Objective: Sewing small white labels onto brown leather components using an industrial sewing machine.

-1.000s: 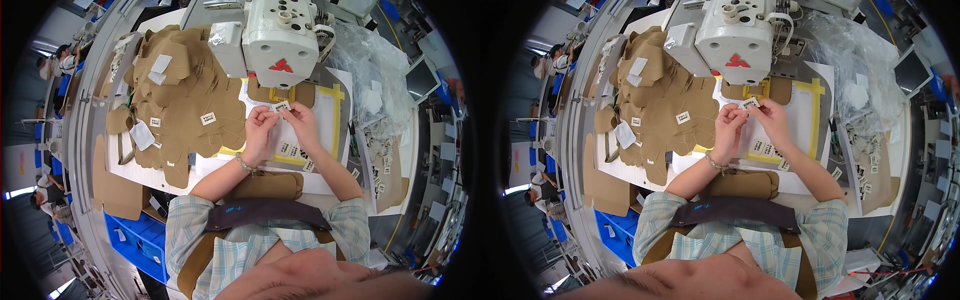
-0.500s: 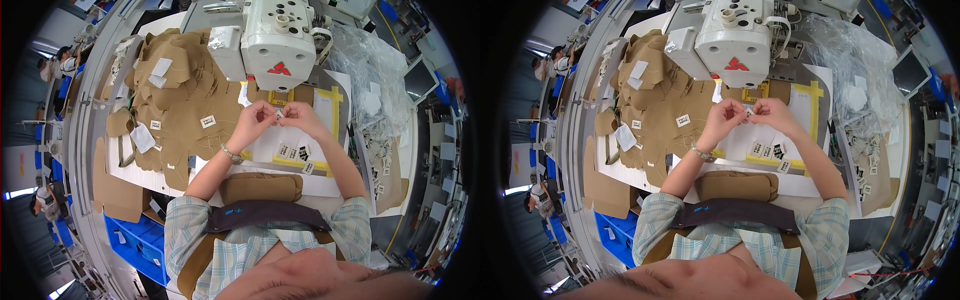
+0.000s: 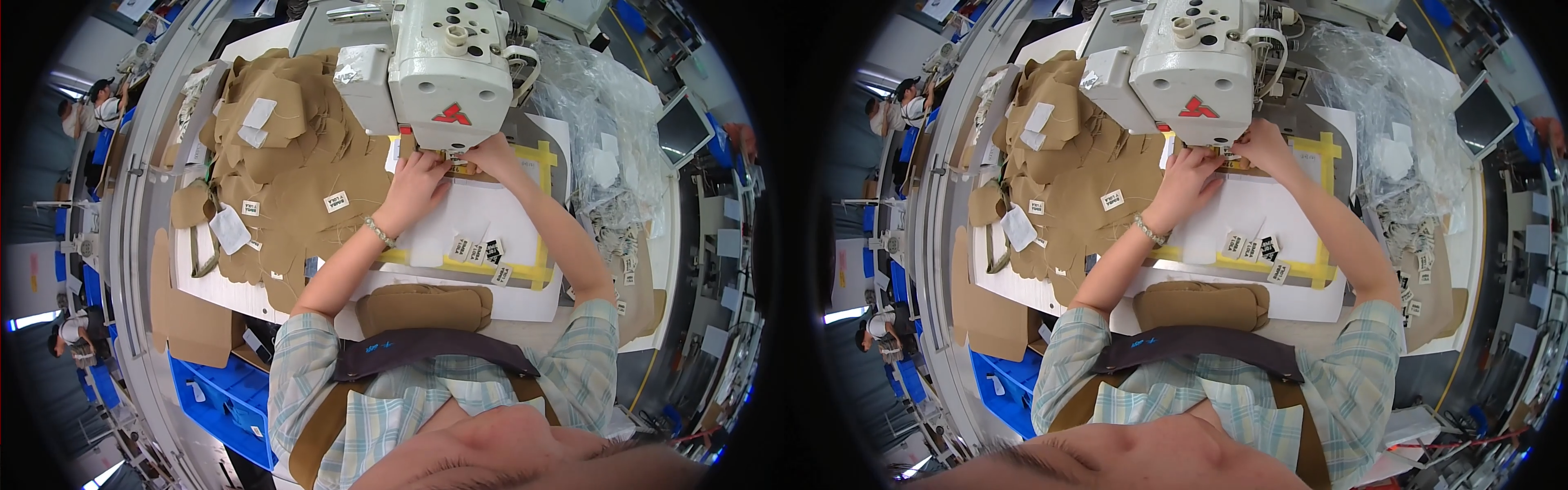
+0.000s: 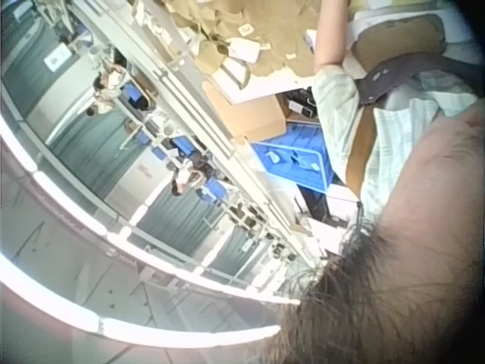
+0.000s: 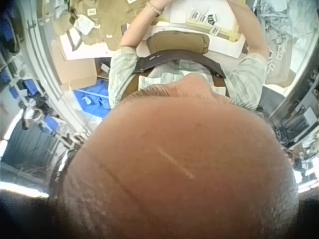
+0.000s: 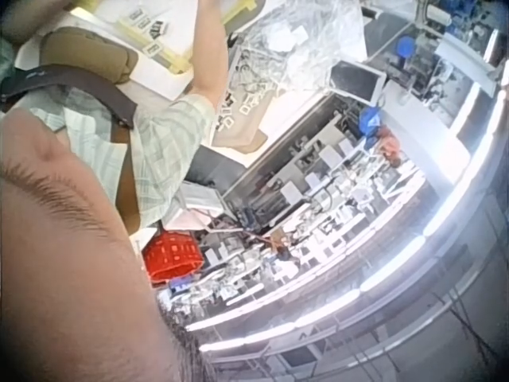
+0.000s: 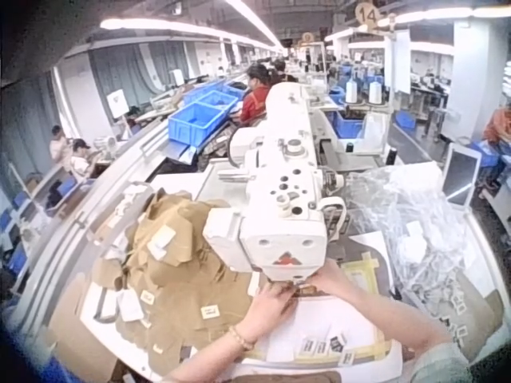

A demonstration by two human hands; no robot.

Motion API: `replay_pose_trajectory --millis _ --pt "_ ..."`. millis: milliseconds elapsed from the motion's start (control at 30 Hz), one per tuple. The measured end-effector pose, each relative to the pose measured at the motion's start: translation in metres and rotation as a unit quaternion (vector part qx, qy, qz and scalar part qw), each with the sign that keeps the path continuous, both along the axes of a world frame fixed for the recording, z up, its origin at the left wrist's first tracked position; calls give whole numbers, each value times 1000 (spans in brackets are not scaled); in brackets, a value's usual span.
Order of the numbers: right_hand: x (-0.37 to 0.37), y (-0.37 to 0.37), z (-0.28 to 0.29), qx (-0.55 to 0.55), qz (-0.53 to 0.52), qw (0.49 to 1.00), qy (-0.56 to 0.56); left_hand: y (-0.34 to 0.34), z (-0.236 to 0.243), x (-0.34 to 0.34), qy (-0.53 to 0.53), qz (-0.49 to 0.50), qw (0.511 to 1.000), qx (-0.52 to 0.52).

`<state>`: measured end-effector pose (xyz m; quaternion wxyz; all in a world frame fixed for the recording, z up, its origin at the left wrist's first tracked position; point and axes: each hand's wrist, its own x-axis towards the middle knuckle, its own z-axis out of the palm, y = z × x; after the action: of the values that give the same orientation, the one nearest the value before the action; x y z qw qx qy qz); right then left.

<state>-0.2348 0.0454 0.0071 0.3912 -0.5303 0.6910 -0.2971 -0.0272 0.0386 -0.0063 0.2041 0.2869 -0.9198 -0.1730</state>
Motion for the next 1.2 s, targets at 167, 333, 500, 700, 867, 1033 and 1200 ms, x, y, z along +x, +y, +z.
replay_pose_trajectory --millis 167,333,500,700,867,1033,1200 --pt "3 -7 -13 -47 -5 998 31 -5 -3 5 -36 -50 994 -92" --pt "2 -7 -22 -56 -6 998 29 -15 -8 8 -73 -84 979 -172" --pt "3 2 -27 -195 -2 979 54 -25 -5 11 -99 -114 977 -153" --pt "4 2 -31 -213 5 974 71 -31 -3 10 -109 -125 981 -99" --pt "6 4 -31 -224 3 973 63 -42 -2 11 -81 -145 979 -117" --pt "6 21 -15 -148 -2 987 57 -47 0 15 -74 -148 977 -133" --pt "-22 43 -23 -375 225 838 327 -48 4 12 -84 -152 981 -84"
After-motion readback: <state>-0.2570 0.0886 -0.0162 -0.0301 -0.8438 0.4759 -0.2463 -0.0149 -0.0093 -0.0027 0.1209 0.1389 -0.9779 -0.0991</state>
